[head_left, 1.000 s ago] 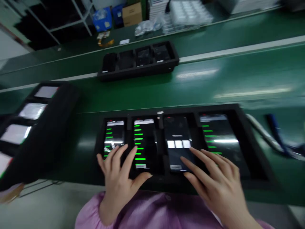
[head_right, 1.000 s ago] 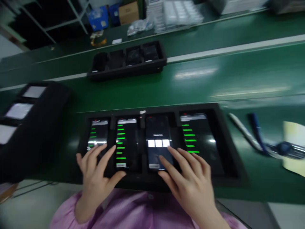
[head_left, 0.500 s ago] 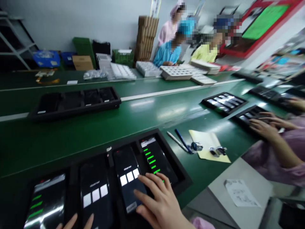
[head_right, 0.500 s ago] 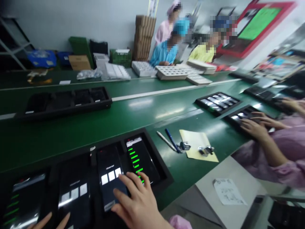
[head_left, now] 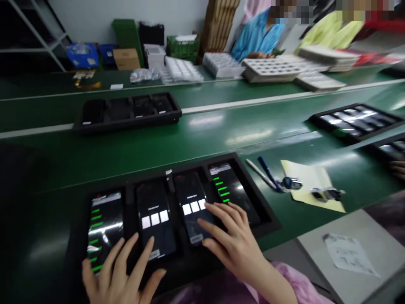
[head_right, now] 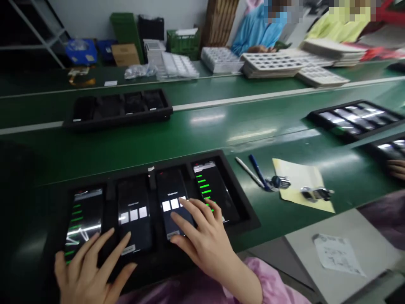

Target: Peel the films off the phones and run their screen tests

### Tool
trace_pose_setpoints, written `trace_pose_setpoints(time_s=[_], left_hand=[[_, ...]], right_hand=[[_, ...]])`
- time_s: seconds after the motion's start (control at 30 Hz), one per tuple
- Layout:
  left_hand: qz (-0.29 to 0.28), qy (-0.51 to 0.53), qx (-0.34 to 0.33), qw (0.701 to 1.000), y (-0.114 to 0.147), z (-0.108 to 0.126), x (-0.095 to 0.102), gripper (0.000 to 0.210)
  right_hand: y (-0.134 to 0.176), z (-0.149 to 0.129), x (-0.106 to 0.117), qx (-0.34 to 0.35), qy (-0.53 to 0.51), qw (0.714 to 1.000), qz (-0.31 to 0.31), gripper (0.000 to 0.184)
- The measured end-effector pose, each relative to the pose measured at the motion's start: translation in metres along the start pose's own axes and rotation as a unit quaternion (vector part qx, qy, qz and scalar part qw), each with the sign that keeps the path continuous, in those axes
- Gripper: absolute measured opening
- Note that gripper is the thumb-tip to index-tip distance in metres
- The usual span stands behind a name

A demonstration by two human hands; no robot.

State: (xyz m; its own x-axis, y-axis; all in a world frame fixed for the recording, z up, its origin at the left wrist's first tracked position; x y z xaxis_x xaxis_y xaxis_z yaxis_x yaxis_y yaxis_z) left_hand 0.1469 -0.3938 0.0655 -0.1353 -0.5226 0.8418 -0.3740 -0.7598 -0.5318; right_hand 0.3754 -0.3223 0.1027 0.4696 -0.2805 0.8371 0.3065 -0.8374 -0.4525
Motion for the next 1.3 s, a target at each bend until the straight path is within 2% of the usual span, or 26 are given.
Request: trace_pose_setpoints(time_s=[0.17,0.37,0.53,0.77,0.97,1.17,1.3], left_hand=[[-0.029,0.002,-0.022,0.999,-0.013,0.004,0.008,0.039],[-0.043,0.013,-0.014,0.999,-0.012,0.004,0.008,0.038],[-0.05,0.013,-0.023,0.998,-0.011,0.002,0.007,0.04],[-0.043,0.03,0.004,0.999,-0.014,0.0,0.011,0.038],[-0.102,0.004,0.0,0.995,-0.013,0.003,0.006,0.043],[-0.073,0.029,0.027,0.997,-0.017,0.0,0.014,0.036],[-0.067,0.044,0.026,0.996,-0.035,0.003,0.017,0.032]], right_hand=[[-0.018,-0.007,-0.017,0.011,0.017,0.999,-0.037,0.041],[-0.014,0.004,0.009,0.016,-0.029,0.999,0.025,0.022],[-0.006,0.029,0.024,0.016,-0.014,0.998,0.053,0.022],[0.005,0.055,0.021,-0.035,-0.017,0.995,0.087,0.021],[0.007,0.057,0.02,-0.038,-0.035,0.994,0.092,0.024],[0.008,0.055,0.019,-0.039,-0.053,0.994,0.09,0.024],[0.009,0.053,0.023,-0.047,-0.072,0.991,0.105,0.025]])
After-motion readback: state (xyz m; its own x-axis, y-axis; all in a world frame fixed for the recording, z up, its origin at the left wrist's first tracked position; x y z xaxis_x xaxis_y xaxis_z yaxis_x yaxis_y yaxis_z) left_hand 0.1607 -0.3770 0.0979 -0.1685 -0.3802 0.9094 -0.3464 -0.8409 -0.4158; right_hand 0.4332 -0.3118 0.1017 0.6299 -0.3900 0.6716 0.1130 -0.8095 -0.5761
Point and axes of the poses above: each hand's wrist, its own y-axis away from the middle knuckle, its own x-axis out of the back of the hand, z = x × y, the point moved 9 cm from there along -y, towards the middle knuckle, and after that the axes turned 9 degrees about -x, right-handed, at the moved point
